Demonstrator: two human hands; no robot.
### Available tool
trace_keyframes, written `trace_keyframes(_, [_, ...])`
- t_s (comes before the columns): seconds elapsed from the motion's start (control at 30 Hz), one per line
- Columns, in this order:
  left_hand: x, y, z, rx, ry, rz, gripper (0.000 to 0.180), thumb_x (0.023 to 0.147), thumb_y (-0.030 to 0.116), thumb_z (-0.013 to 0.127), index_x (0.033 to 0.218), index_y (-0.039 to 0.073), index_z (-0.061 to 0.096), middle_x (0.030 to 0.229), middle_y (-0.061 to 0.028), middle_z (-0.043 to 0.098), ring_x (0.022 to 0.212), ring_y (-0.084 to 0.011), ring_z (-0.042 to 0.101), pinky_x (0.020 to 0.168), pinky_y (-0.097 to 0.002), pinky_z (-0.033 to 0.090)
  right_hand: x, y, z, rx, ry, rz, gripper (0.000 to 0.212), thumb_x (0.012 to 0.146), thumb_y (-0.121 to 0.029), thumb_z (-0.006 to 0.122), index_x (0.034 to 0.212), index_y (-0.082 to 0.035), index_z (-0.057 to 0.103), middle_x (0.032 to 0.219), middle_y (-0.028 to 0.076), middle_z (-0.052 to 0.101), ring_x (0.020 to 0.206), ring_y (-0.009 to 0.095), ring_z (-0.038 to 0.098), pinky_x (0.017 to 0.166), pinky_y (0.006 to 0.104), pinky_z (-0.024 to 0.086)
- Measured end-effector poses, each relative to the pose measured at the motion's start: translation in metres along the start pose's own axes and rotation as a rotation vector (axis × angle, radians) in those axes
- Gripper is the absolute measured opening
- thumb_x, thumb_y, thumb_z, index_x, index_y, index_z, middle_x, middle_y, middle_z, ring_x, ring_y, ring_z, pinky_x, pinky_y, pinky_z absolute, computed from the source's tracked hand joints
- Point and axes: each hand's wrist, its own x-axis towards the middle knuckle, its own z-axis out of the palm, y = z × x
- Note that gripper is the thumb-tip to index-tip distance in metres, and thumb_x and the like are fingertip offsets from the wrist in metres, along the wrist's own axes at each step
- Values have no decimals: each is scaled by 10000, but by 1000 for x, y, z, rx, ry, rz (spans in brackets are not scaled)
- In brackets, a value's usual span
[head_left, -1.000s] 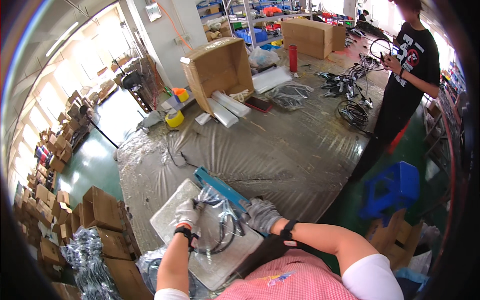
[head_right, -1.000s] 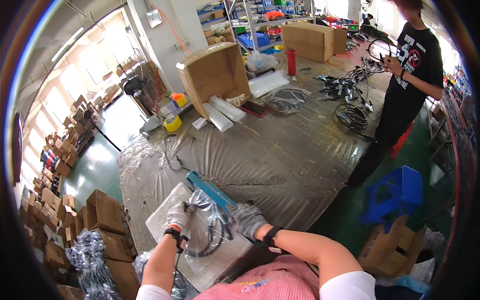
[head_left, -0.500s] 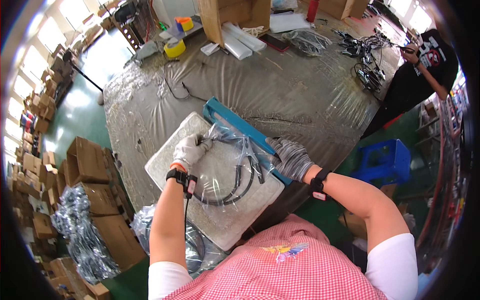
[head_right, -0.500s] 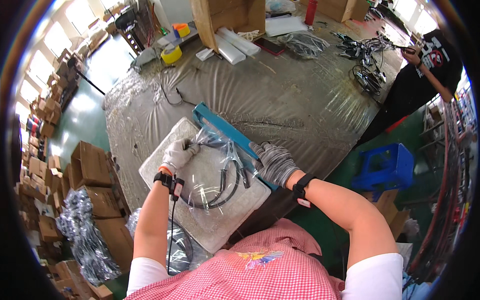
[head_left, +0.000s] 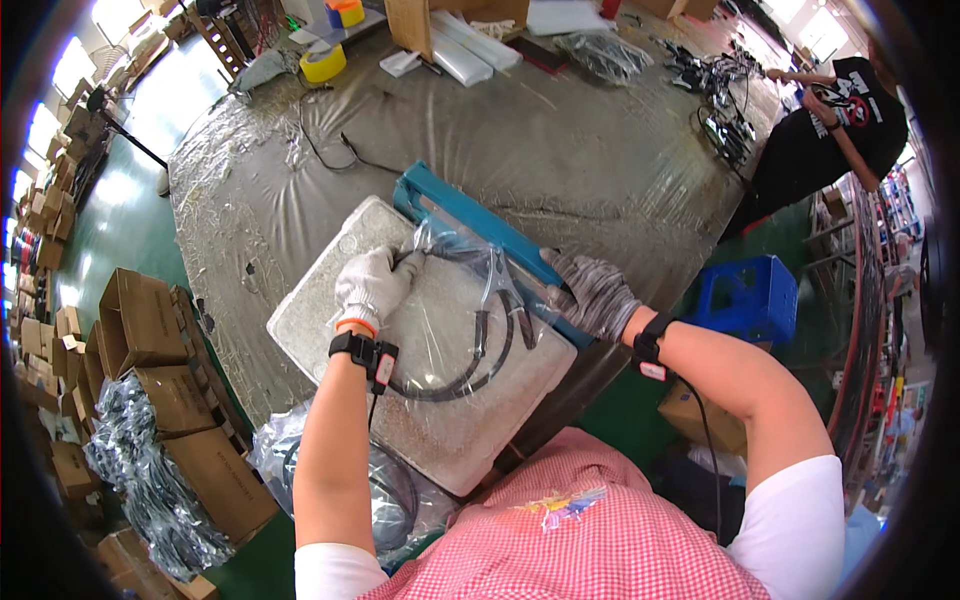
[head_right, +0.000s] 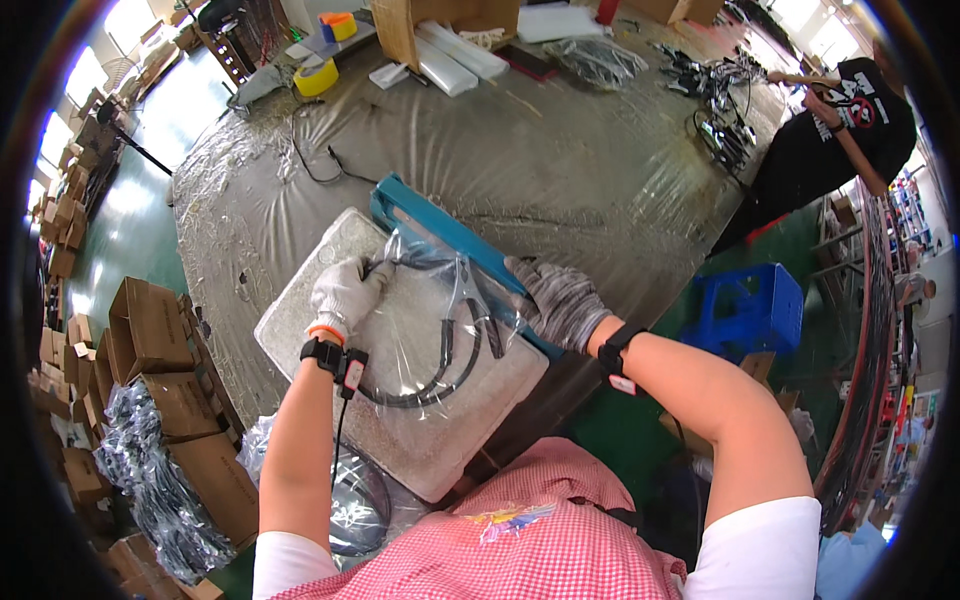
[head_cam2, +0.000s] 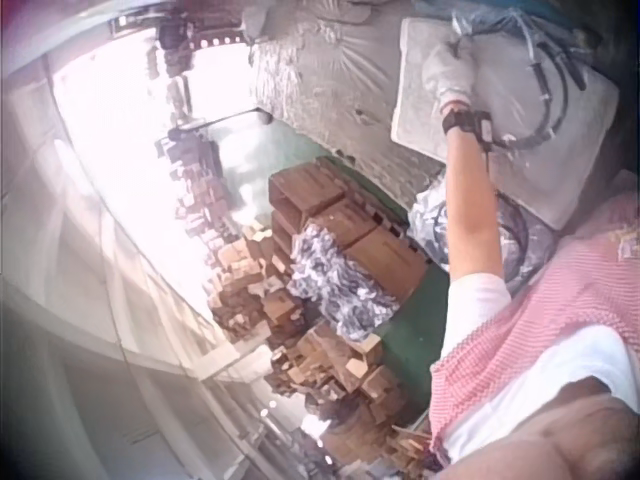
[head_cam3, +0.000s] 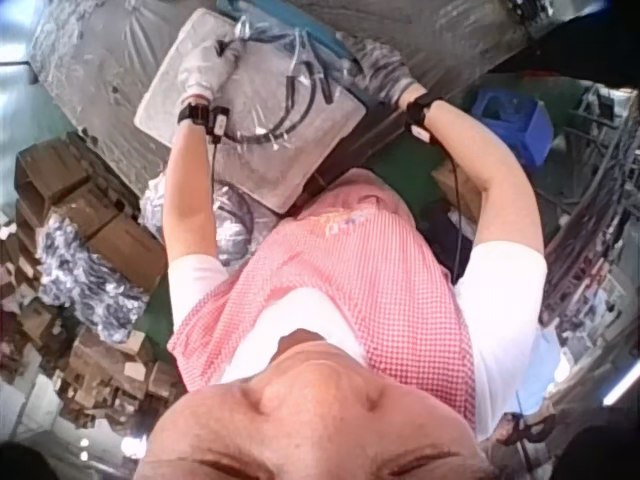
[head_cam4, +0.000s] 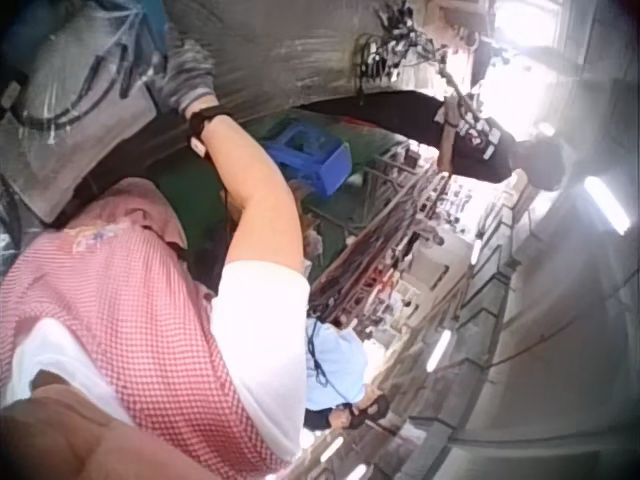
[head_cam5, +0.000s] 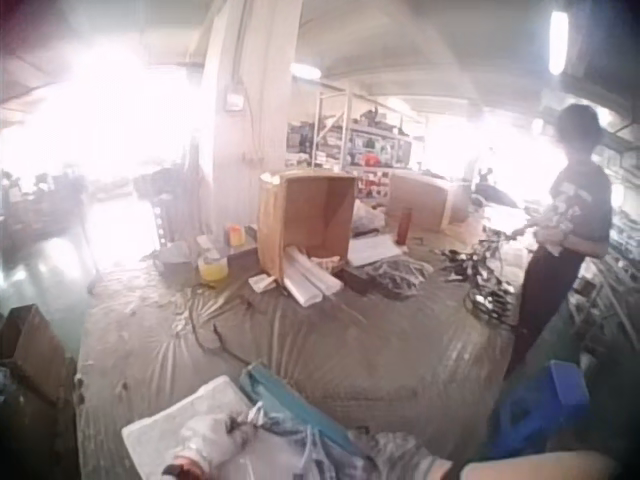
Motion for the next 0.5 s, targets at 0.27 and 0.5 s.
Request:
trace_keyframes(0.27, [0,8,4,86,18,-63,465,840,514,553,1010,94,659,901,-183,669,883,-361,631,774,-425,483,6,-4,2,-15,-23,134,519,866,-353,532,1276,-40,473,962,192,618,866,344,613,771,451,486])
trace_keyframes(0.5, [1,10,12,198,78,-92,435,828,518,571,925,106,667,879,-165,676,856,-354,640,755,-433,492,10,-12,-6,5,-117,225,485,872,-375,519,1175,4,512,968,197,619,903,334,616,801,453,478])
